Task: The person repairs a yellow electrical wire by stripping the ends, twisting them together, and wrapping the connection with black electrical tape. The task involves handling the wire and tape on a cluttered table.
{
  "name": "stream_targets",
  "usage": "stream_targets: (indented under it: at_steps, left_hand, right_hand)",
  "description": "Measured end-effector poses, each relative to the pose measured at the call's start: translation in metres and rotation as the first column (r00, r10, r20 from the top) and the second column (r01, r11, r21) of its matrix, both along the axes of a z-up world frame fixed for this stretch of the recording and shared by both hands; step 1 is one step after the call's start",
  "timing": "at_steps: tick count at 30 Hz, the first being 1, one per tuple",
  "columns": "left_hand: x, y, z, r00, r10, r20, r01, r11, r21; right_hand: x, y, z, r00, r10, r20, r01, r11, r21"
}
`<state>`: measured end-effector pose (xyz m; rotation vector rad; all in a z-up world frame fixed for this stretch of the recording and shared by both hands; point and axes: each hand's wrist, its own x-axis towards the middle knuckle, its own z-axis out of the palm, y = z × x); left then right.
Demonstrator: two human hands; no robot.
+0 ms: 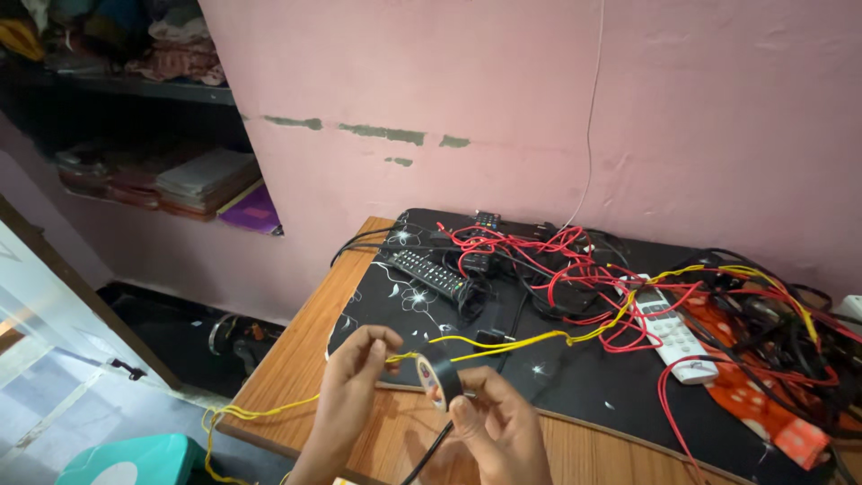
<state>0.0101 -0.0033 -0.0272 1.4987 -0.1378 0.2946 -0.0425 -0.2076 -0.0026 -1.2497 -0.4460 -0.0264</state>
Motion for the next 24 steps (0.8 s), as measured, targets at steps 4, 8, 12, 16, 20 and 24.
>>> stream_targets:
  at_steps: [4, 8, 12, 16, 20, 24]
  left_hand:
    - [-0.015, 0.0, 0.01, 0.996, -0.085, 0.029, 0.085, 0.996, 0.023]
    - [-0.031, -0.001, 0.033, 0.987, -0.142, 0.073, 0.136, 0.987, 0.087]
    - [-0.044, -0.005, 0.048, 0.987, -0.076, 0.14, 0.026, 0.946, 0.324]
    - [-0.049, -0.001, 0.056, 0.996, -0.039, 0.082, 0.005, 0.926, 0.378]
    - [-0.051, 0.003, 0.057, 0.977, -0.143, 0.161, 0.069, 0.916, 0.396]
    - [-0.05, 0.005, 0.056, 0.977, -0.181, 0.116, 0.118, 0.903, 0.414]
  right_hand:
    - [-0.01, 0.006, -0.023, 0.998, -0.034, -0.061, 0.033, 0.999, -0.02]
    - [-0.018, 0.013, -0.028, 0.997, -0.07, -0.037, 0.067, 0.996, -0.06]
    - [-0.017, 0.019, -0.024, 0.998, -0.063, 0.018, 0.063, 0.998, -0.011]
    - [-0.019, 0.016, -0.016, 0.975, -0.101, 0.197, 0.124, 0.987, -0.106]
    - [-0.021, 0.008, -0.006, 0.833, -0.171, 0.526, 0.38, 0.868, -0.319]
    - [-0.023, 0.003, 0.005, 0.778, -0.13, 0.615, 0.441, 0.81, -0.387]
